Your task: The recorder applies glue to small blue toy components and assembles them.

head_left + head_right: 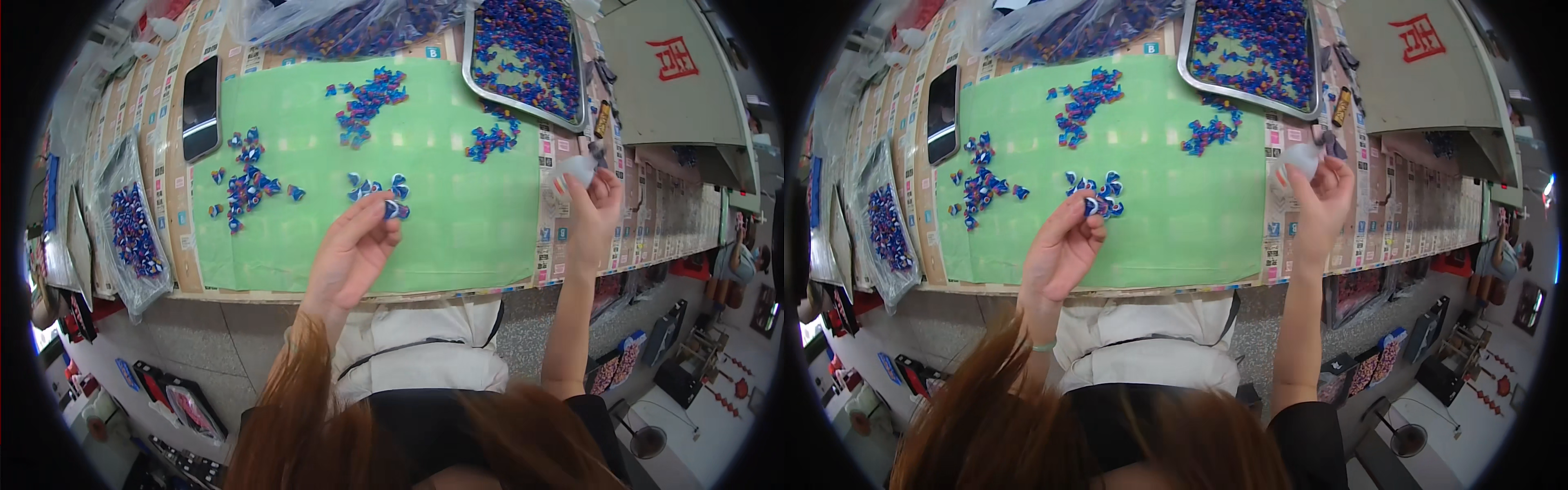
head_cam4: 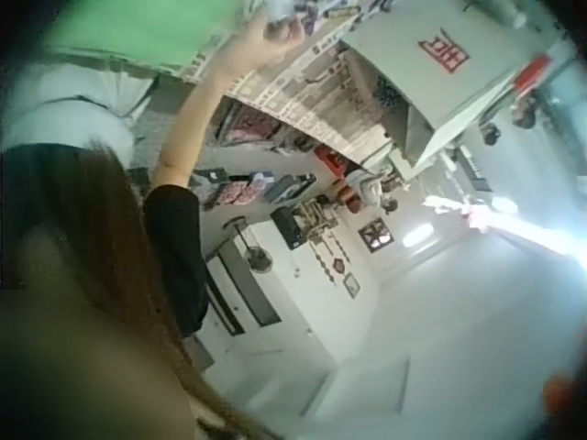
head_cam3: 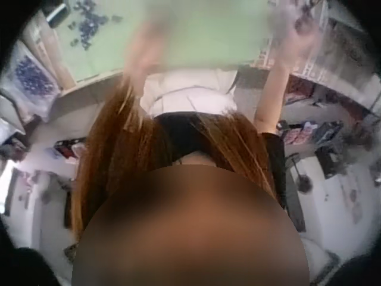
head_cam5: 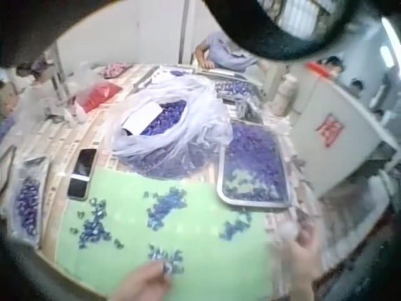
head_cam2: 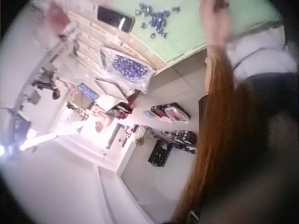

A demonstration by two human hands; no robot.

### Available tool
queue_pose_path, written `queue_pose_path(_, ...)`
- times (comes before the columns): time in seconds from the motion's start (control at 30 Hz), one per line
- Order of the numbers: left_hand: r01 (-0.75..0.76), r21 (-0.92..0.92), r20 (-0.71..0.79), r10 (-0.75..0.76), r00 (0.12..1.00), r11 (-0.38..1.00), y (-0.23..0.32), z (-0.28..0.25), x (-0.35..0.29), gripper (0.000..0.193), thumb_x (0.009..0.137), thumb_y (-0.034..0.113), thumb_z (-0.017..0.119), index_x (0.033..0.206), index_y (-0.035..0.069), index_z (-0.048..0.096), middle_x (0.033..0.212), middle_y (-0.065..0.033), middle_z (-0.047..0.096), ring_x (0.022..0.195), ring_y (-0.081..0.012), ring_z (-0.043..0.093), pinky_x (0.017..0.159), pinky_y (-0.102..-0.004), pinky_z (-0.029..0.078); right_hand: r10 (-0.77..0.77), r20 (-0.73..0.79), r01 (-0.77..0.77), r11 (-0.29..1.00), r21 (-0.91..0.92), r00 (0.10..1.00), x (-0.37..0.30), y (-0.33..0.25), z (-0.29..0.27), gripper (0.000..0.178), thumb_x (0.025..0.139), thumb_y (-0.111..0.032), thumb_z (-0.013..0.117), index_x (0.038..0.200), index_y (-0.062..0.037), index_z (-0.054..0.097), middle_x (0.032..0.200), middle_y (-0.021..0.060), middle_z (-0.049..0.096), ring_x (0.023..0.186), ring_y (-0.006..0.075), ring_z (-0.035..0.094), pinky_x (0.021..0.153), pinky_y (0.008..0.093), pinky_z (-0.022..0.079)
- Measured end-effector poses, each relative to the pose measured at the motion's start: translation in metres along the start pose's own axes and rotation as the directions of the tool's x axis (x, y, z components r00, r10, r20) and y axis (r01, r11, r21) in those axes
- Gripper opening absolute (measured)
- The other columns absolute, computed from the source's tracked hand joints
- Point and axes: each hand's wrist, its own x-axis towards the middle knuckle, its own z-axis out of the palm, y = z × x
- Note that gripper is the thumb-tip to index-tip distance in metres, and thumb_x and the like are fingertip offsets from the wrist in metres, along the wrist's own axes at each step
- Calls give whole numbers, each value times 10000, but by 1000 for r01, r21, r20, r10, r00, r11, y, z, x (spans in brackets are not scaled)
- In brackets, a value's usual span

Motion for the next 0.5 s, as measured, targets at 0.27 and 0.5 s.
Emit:
queue_pose_path(0.27, -85, 56, 18, 84, 996, 995, 15, -8, -5, 214, 810, 45, 495, 1018, -4, 509, 857, -57, 560, 768, -112, 545, 706, -228, 452, -455, -171, 318, 801, -507, 874, 4, 22, 4, 405, 734, -35, 604, 1060, -6, 365, 960, 63, 474, 840, 140, 495, 724, 238, 392)
queue_pose_path(0.5, -101, 26, 28, 101, 995, 994, 18, -10, -5, 213, 807, 44, 497, 1014, -4, 504, 862, -55, 557, 768, -114, 544, 708, -229, 451, -426, 524, 608, 757, -239, 737, -1, -8, 108, 136, 739, -34, 560, 873, -16, 568, 786, 66, 562, 769, 157, 521, 655, 246, 410)
